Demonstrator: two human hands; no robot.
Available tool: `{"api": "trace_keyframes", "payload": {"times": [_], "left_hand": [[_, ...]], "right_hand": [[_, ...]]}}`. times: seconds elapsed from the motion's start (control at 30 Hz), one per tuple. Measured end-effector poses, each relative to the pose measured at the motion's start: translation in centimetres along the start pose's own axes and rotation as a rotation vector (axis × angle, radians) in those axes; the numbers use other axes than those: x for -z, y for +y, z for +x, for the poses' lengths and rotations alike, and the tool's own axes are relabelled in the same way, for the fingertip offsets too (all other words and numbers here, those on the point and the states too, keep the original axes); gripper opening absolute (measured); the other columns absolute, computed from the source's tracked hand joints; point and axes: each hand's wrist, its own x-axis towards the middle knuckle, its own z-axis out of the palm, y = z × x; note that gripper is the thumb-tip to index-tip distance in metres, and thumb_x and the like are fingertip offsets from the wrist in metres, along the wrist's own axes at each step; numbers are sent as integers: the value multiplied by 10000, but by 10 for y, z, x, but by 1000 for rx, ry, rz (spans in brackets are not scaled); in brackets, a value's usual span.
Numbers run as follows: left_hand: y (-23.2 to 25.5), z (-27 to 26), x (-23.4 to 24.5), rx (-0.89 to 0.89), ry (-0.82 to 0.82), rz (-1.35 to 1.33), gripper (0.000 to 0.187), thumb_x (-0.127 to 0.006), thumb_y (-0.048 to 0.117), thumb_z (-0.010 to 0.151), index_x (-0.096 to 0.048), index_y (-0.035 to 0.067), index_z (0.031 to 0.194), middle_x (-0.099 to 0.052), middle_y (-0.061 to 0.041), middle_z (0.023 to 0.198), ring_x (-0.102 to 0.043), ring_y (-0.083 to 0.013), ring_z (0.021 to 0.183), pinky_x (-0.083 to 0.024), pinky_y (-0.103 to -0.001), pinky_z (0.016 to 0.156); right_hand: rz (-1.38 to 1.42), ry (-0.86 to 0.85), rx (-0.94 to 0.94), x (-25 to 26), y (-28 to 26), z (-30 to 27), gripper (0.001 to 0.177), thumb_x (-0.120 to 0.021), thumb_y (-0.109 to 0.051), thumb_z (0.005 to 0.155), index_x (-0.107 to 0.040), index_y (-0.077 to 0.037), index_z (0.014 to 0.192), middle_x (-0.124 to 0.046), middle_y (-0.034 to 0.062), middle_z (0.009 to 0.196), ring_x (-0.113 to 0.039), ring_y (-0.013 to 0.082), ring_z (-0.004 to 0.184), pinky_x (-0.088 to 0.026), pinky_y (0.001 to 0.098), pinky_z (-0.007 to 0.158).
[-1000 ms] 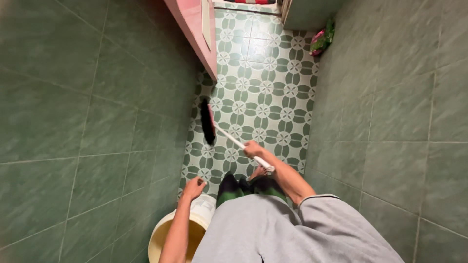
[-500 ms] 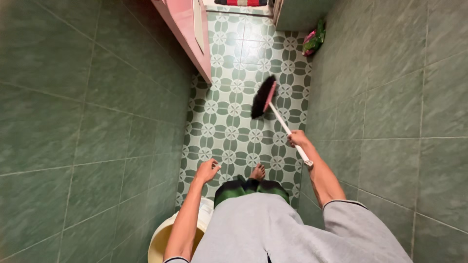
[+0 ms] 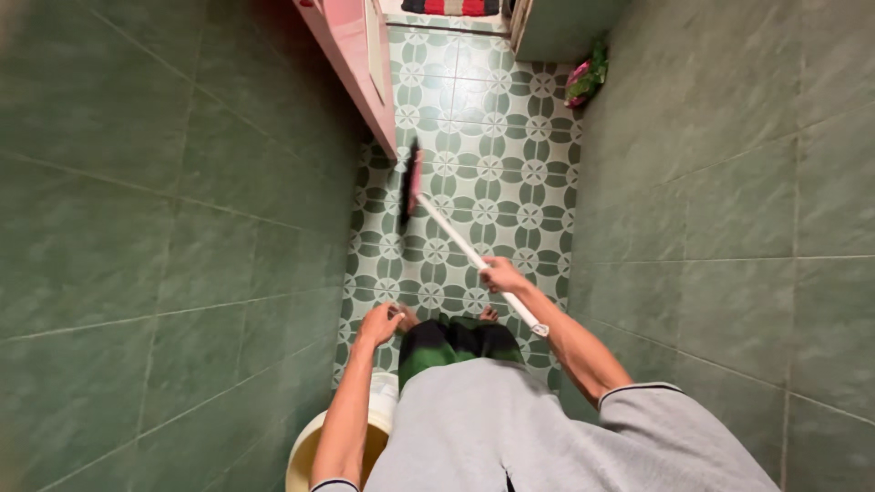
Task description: The person sweeps a tiled bathroom floor using a broom, moving a bucket and pushing the broom into corners and along the edges of a door.
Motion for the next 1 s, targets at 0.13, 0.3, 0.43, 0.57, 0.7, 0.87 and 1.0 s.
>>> {"api": "trace_keyframes", "payload": {"times": [0.13,0.3,0.43,0.57,0.7,0.87,1.0], "left_hand": [[-23,-1,27,83,-93,88,424,-721,413,883,-718,82,1147,-759,-157,1111,-711,-349,1068,-555,-435,935],[-59,4,61,81,-114,140,415,-744,403,858,-728,103,1144,-745,-161,1111,-693,-358,1070,-539,-458,934],[-79,26,96,57,-121,82,397,-732,401,867,-742,96,1121,-765,-154,1100,-707,-354,1065,-554,-446,934],[-96,50,124,37,-138,46,401,-731,392,869,-735,77,1117,-768,-160,1092,-722,-347,1052,-570,-441,917],[-106,79,142,5,-168,101,415,-733,394,862,-718,88,1143,-753,-155,1118,-705,-343,1066,-557,-442,922],[-105,112,155,-99,-201,118,426,-733,392,873,-705,79,1160,-746,-175,1113,-694,-356,1072,-556,-447,923],[-101,138,166,-205,-186,163,431,-733,391,862,-701,84,1163,-732,-175,1144,-678,-370,1091,-534,-475,929]], "right_hand": [[-34,-112,-1,-77,4,18,441,-592,-7,899,-607,-21,1340,-557,60,626,-478,138,437,-377,313,381],[-292,-62,28,-142,15,48,431,-616,-56,851,-680,-5,1274,-618,82,662,-551,164,464,-439,336,403],[-497,61,40,-151,19,84,380,-679,-106,835,-722,-24,1204,-649,79,675,-602,149,500,-486,315,436],[-146,50,-72,-111,15,84,289,-612,-57,874,-720,-16,1138,-604,63,649,-549,156,472,-435,327,393],[-68,171,-170,-77,6,79,157,-618,-41,901,-696,-27,1037,-555,31,628,-479,132,452,-371,318,382],[-89,376,-139,-34,10,93,136,-572,-22,899,-681,2,977,-564,73,608,-498,172,441,-403,354,382],[-118,472,-110,-36,-14,97,131,-630,-17,896,-675,68,985,-585,101,612,-542,200,452,-428,365,393]]}}
